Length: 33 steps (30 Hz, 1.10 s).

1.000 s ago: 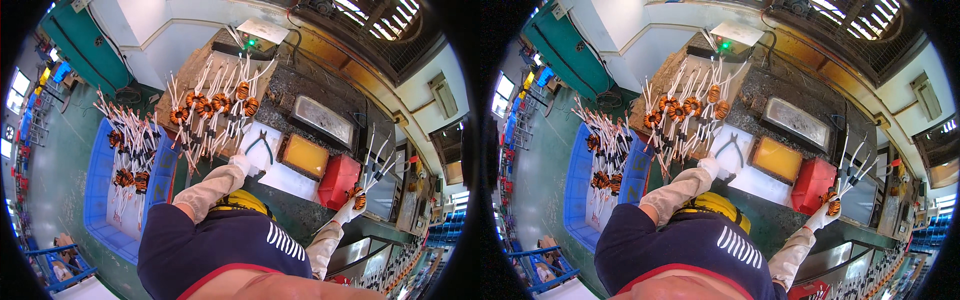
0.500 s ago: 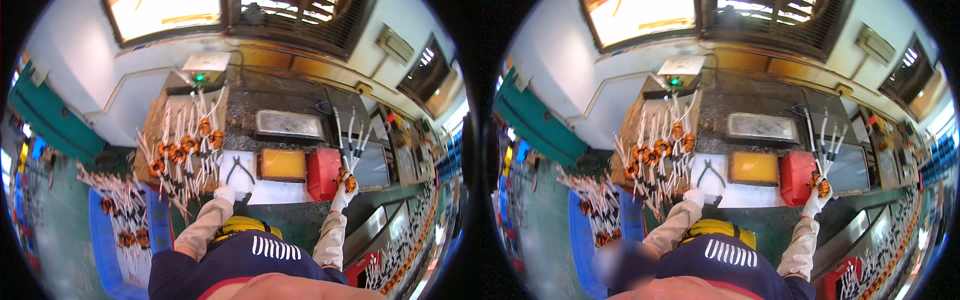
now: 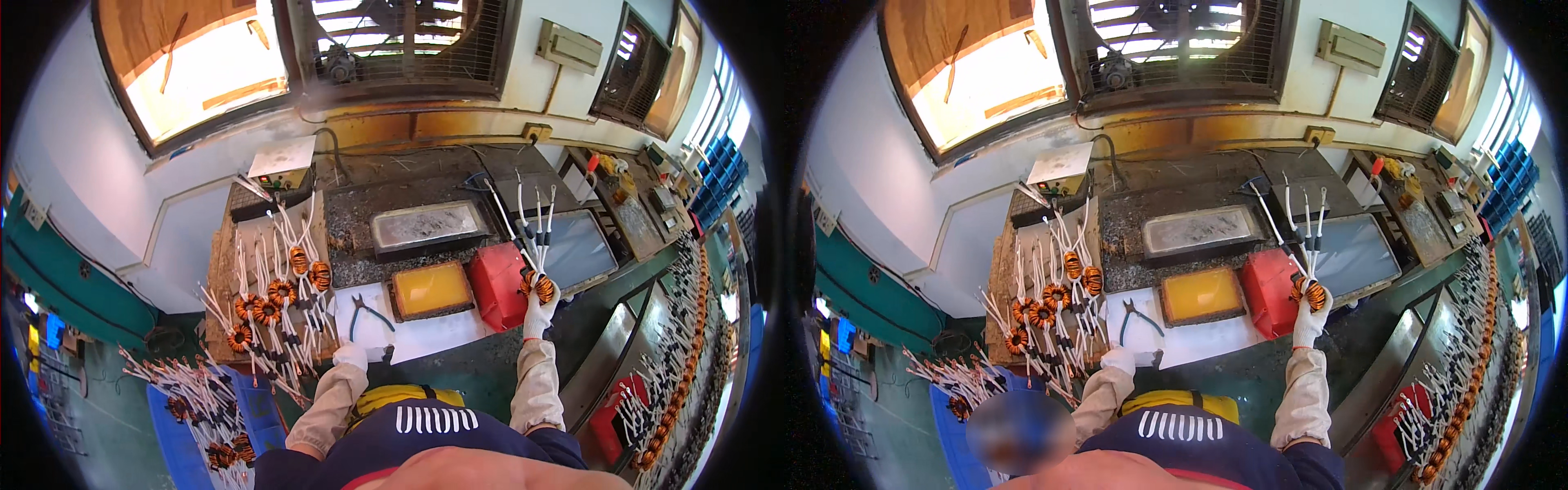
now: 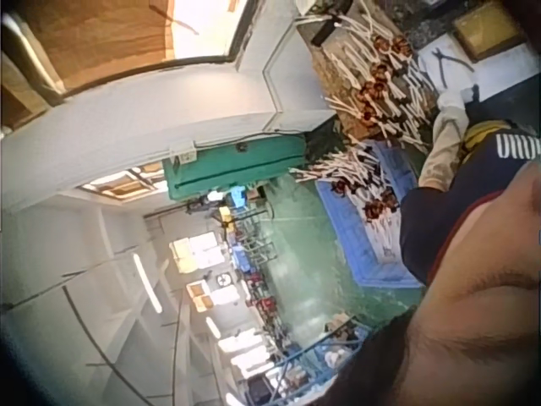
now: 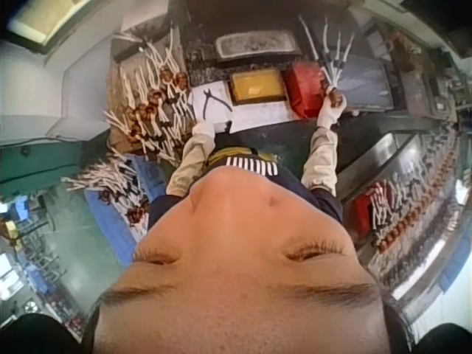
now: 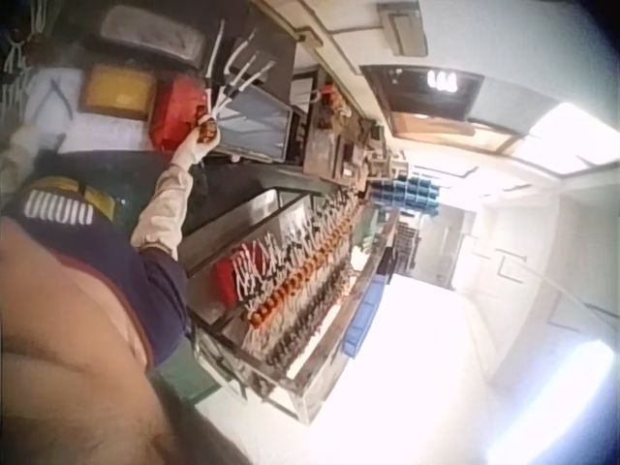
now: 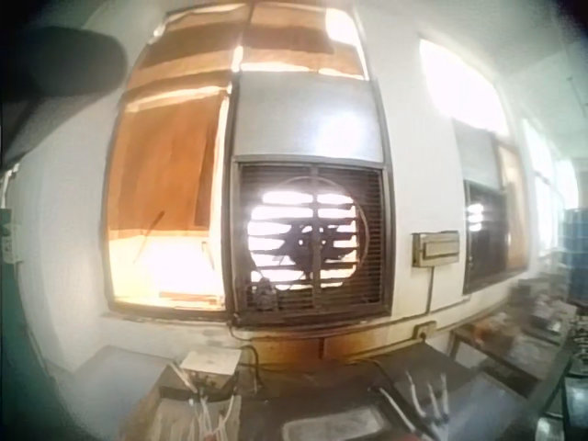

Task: The person repeatedly picks up copper-wound electrical components with white wires, places them into a red fixture, and applies heat to the wire ends, producing visible smoke. They then remove the components and place them onto a metal rack or into a blue bin. The process is repeated multiple times throughout the clip.

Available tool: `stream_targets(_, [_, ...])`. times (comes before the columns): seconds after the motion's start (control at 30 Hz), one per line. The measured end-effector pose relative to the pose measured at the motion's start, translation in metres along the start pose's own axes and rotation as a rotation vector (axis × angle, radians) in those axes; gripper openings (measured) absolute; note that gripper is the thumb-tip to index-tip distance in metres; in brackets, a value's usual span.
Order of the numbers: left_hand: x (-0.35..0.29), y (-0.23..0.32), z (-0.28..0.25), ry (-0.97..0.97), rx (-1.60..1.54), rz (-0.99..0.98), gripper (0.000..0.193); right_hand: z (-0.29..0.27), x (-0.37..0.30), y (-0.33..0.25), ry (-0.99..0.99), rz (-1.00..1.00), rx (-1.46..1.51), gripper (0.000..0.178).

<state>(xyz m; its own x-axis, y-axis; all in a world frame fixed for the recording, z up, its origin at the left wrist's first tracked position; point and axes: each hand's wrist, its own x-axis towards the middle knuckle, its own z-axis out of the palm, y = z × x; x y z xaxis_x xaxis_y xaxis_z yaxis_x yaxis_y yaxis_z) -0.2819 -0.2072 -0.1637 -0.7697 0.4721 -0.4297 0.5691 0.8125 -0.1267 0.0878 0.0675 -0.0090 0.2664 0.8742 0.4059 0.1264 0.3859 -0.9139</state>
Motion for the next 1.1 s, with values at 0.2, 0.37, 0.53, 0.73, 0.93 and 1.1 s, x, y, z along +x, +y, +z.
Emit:
stream_targets(0.2, [-0.022,0.004,-0.039,-0.062,-0.116,-0.076,0.063,-0.005,0.001,0.001,0.017,-0.019,-0.019,0.041])
stream_targets(0.37, [-0.023,-0.007,-0.028,0.020,-0.043,0.039,0.056,0.004,-0.001,-0.007,0.022,-0.011,0.032,0.040])
stream_targets(0.53, [-0.031,-0.002,-0.044,0.037,-0.102,0.023,0.048,-0.003,0.000,0.001,0.034,-0.026,0.025,0.040])
stream_targets(0.73, [-0.036,-0.006,-0.053,0.008,-0.073,0.032,0.061,0.002,-0.002,-0.006,0.037,-0.006,-0.020,0.038])
stream_targets(0.93, [-0.052,-0.002,-0.075,0.008,-0.073,0.047,0.066,0.000,-0.002,-0.012,0.035,0.034,-0.002,0.040])
stream_targets(1.1, [-0.056,-0.003,-0.078,0.014,-0.065,0.073,0.058,-0.002,0.001,-0.001,0.026,0.021,0.020,0.040])
